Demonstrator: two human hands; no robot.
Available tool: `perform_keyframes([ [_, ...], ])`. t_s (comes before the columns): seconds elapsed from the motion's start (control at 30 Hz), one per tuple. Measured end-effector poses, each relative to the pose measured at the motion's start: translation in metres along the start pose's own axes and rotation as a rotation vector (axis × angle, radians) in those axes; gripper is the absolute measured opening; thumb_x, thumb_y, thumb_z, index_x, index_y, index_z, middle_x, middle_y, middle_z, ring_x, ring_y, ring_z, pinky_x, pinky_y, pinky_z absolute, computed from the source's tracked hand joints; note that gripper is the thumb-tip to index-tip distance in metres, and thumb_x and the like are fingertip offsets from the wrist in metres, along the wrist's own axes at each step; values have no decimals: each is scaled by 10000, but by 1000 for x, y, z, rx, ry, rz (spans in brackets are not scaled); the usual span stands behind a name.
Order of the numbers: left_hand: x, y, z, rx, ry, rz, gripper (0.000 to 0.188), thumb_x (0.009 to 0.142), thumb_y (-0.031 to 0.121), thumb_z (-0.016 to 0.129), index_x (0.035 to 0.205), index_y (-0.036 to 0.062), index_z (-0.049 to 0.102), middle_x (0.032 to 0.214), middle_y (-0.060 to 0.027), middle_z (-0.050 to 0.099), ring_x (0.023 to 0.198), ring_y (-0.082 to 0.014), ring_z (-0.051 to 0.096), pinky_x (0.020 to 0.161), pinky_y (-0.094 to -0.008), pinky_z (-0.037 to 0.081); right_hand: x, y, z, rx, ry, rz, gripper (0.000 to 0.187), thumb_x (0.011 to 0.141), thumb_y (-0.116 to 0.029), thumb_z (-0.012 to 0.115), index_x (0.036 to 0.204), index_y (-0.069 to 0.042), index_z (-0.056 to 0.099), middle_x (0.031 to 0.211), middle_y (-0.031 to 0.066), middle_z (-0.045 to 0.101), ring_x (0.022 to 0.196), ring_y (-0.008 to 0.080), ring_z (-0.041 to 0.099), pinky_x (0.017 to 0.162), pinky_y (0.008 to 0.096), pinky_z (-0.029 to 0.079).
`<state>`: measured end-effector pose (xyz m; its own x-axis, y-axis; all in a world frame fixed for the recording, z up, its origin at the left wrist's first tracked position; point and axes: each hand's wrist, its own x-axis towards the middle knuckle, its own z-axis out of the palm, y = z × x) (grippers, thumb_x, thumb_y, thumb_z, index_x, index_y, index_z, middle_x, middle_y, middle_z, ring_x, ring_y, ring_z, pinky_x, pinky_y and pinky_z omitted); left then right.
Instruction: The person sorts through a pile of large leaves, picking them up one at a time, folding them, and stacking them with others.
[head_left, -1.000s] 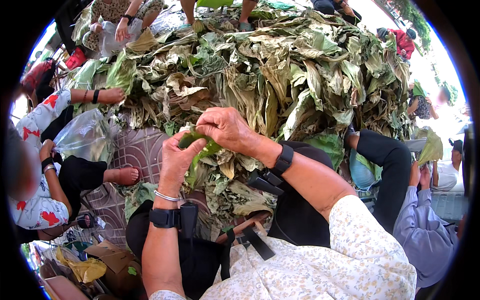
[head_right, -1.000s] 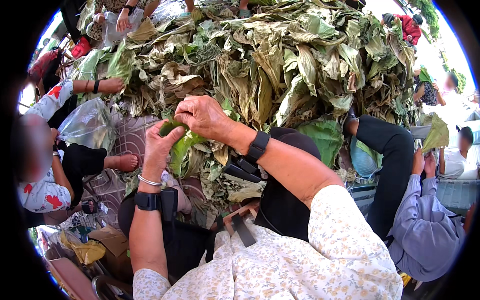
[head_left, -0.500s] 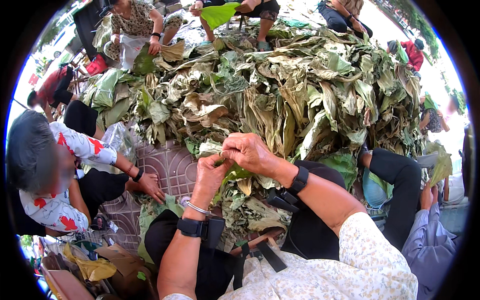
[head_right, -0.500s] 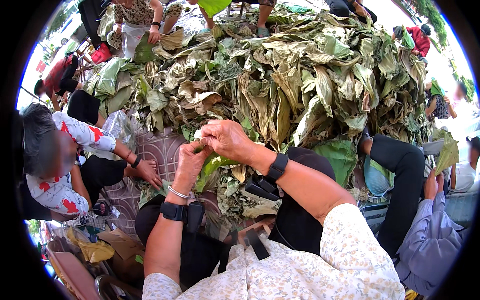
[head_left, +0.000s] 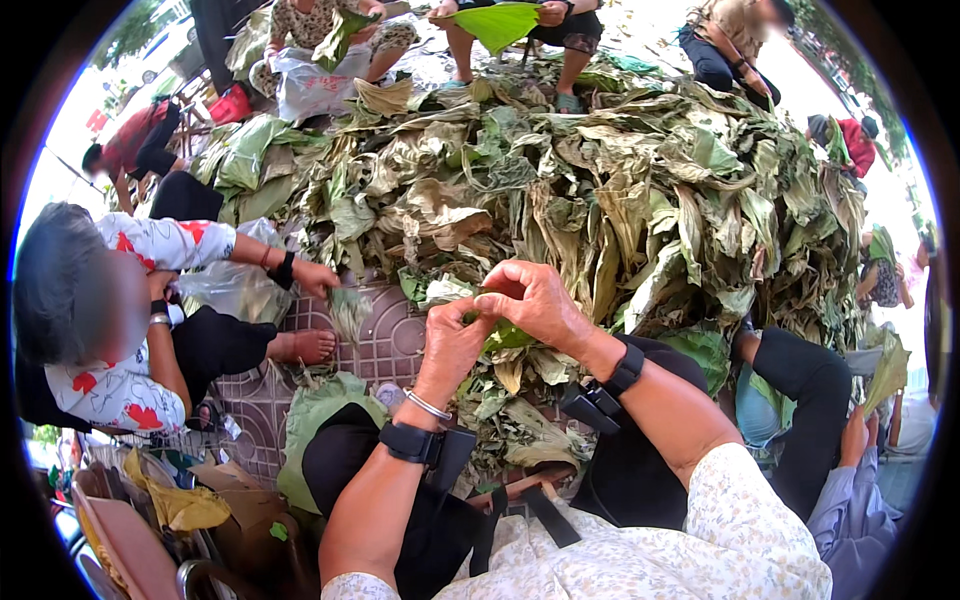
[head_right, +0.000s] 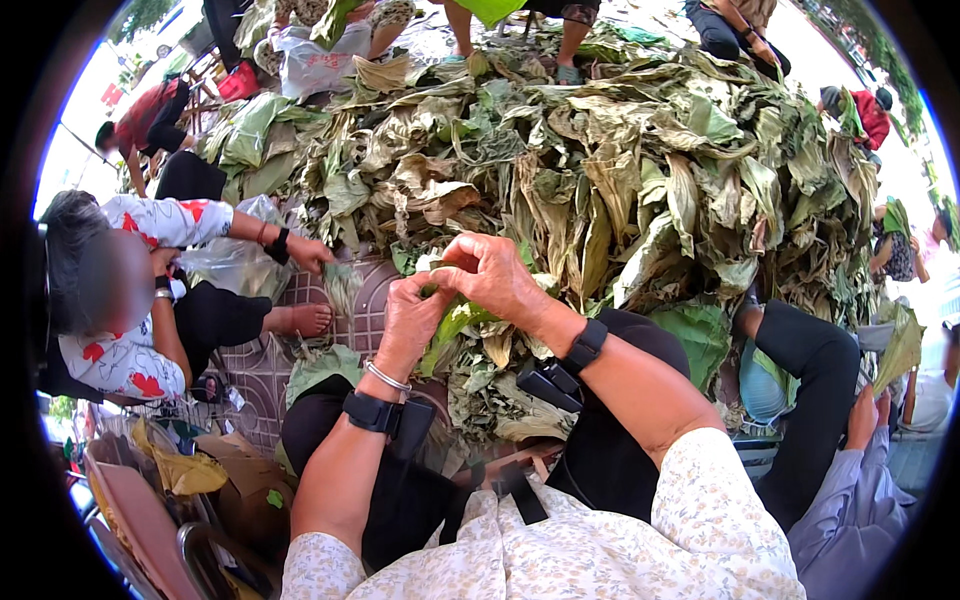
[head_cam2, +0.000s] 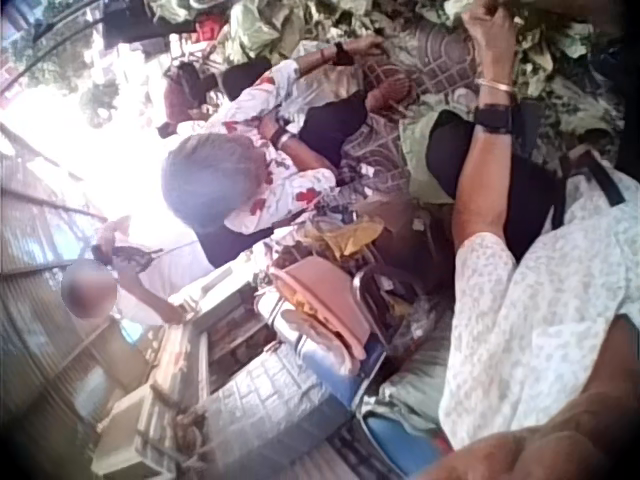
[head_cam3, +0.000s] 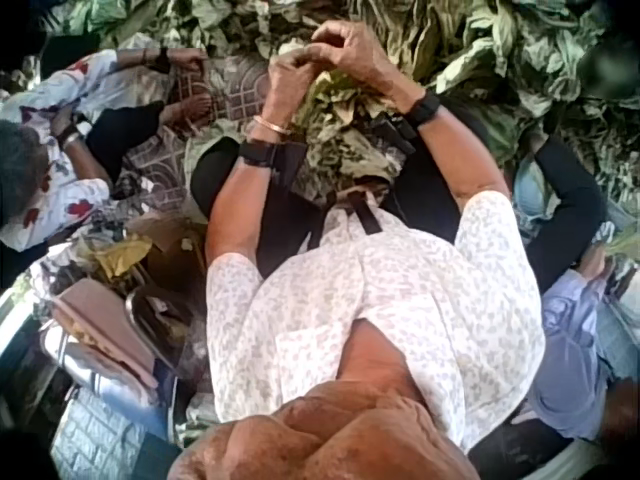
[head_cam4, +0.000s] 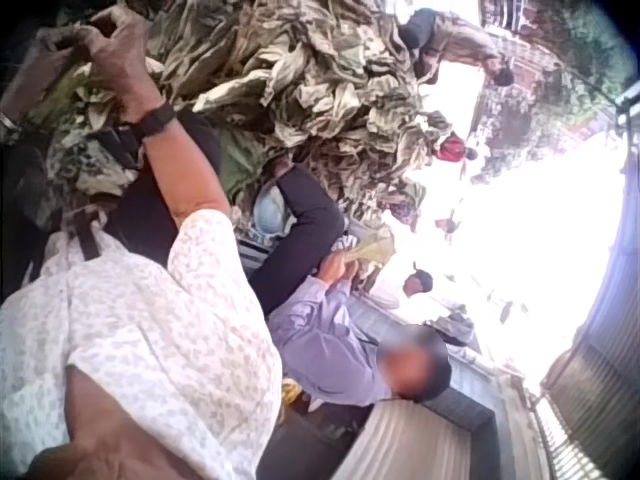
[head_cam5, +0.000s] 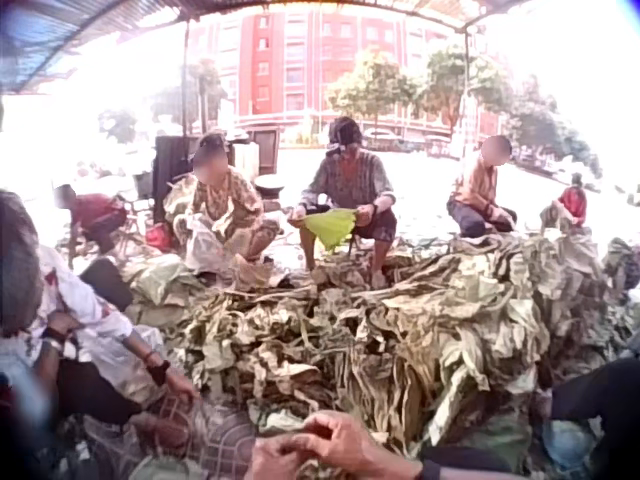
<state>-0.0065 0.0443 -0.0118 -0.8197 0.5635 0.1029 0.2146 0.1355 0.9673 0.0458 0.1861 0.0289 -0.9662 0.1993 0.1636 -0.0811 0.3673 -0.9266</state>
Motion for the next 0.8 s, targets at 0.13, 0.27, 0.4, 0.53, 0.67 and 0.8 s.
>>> perform_keyframes([
  [0.13,0,10,-1,78,-25,28,150,804,90,667,780,-52,623,595,27,531,603,-23,407,486,-251,382,-2,5,-2,-63,4,5,91,783,-62,647,781,20,608,701,42,569,654,93,522,577,264,426],
  [0.27,0,12,-4,-61,-93,-103,150,799,103,689,798,-40,642,633,70,520,626,-15,405,503,-223,375,-1,0,-4,-116,-7,-81,107,756,-70,629,774,30,597,695,104,567,640,204,559,591,308,437],
  [0.4,0,0,-2,-82,-100,-43,128,801,90,685,845,-28,660,668,76,539,645,-12,414,529,-206,380,-1,2,-2,-97,-1,-45,102,768,-81,623,768,19,601,677,92,567,624,184,551,574,299,431],
  [0.53,0,5,0,-78,-92,-30,132,789,80,677,879,-16,666,640,5,579,626,-29,436,544,-235,406,1,8,1,53,21,195,119,795,-100,620,745,6,606,616,37,547,583,99,496,538,273,407],
  [0.67,-2,11,1,-66,-42,-45,111,798,69,670,845,-31,660,655,48,556,633,-20,429,550,-209,393,3,20,1,332,2,325,152,844,-139,622,769,-8,611,647,-51,543,605,42,449,535,224,384],
  [0.8,0,-7,4,18,70,82,158,819,125,663,830,-32,647,634,52,519,613,-26,409,528,-215,374,4,16,3,211,22,164,179,855,-176,625,813,-2,619,680,-38,564,635,42,473,569,216,404],
])
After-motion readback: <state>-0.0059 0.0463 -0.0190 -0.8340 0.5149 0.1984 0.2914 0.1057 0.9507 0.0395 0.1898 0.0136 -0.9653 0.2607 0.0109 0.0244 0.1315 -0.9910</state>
